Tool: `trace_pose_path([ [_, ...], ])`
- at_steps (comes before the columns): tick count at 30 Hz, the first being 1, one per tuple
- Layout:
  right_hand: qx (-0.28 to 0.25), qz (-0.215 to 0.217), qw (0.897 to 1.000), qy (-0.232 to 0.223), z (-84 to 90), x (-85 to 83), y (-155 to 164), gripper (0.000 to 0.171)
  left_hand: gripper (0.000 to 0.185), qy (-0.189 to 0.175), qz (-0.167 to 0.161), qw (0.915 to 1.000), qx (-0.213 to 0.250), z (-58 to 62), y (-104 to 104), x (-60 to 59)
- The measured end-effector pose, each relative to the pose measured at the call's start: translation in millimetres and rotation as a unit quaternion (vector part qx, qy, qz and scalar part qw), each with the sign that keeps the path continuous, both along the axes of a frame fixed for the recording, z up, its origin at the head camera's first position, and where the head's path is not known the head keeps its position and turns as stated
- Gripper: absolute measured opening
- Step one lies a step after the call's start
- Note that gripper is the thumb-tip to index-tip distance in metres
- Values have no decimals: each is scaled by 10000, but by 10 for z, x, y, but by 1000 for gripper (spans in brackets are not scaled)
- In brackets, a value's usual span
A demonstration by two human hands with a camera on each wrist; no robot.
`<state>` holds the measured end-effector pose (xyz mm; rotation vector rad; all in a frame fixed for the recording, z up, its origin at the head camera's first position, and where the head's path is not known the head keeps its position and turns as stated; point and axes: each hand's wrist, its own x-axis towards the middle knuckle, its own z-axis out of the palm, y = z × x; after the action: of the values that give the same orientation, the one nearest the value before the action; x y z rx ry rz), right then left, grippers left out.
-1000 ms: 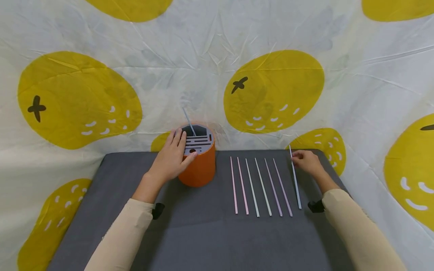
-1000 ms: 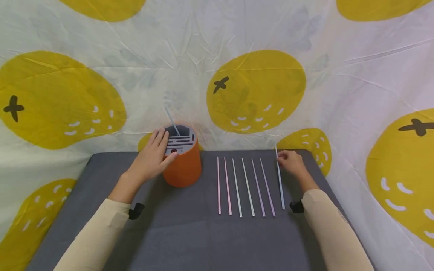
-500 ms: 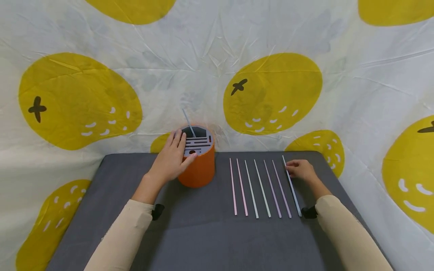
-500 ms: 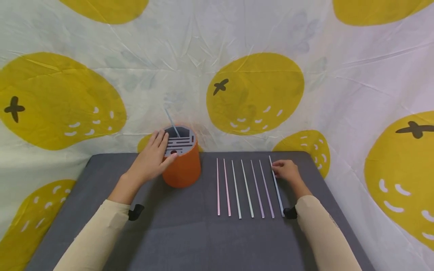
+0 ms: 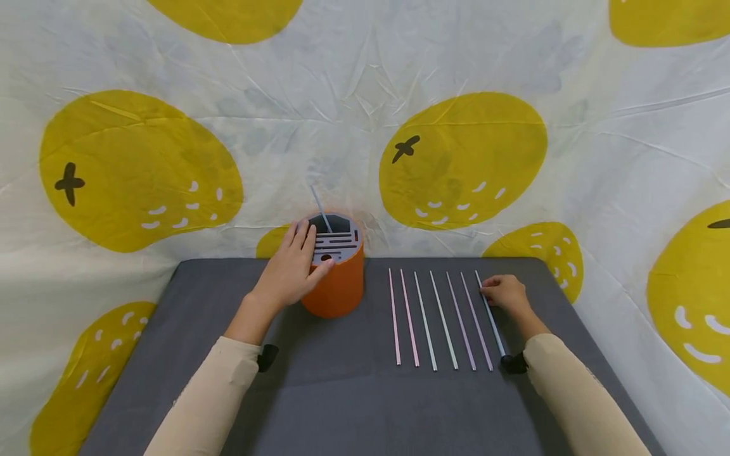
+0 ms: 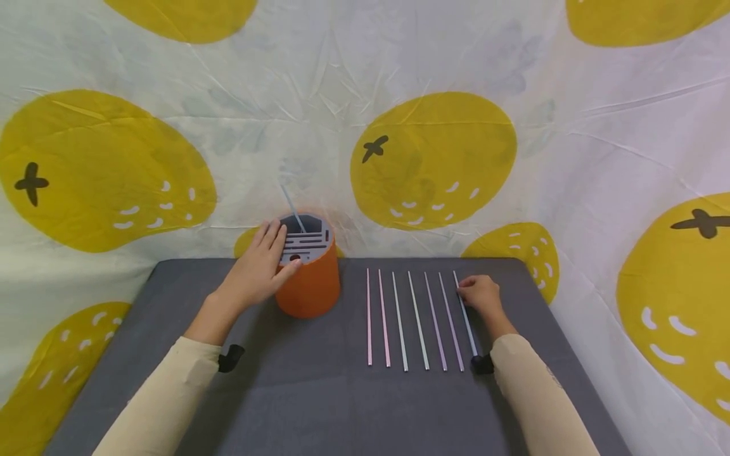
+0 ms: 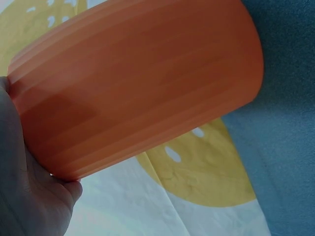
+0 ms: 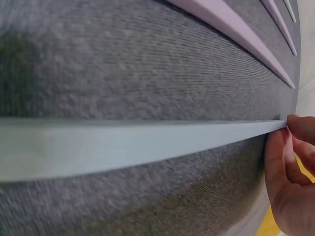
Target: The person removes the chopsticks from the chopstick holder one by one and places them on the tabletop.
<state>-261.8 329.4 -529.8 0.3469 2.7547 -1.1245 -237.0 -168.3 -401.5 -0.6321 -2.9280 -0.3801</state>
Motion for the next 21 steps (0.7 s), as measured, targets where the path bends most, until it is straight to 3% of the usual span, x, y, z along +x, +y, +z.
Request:
trace_pose_path([
  [13, 339, -133, 9982, 468, -49, 57, -75, 29, 88, -58, 30, 10000, -10, 29, -11, 4],
  [21, 541, 67, 9950, 837, 45, 64, -89, 29, 87, -45, 27, 9999, -91, 25, 8, 6],
])
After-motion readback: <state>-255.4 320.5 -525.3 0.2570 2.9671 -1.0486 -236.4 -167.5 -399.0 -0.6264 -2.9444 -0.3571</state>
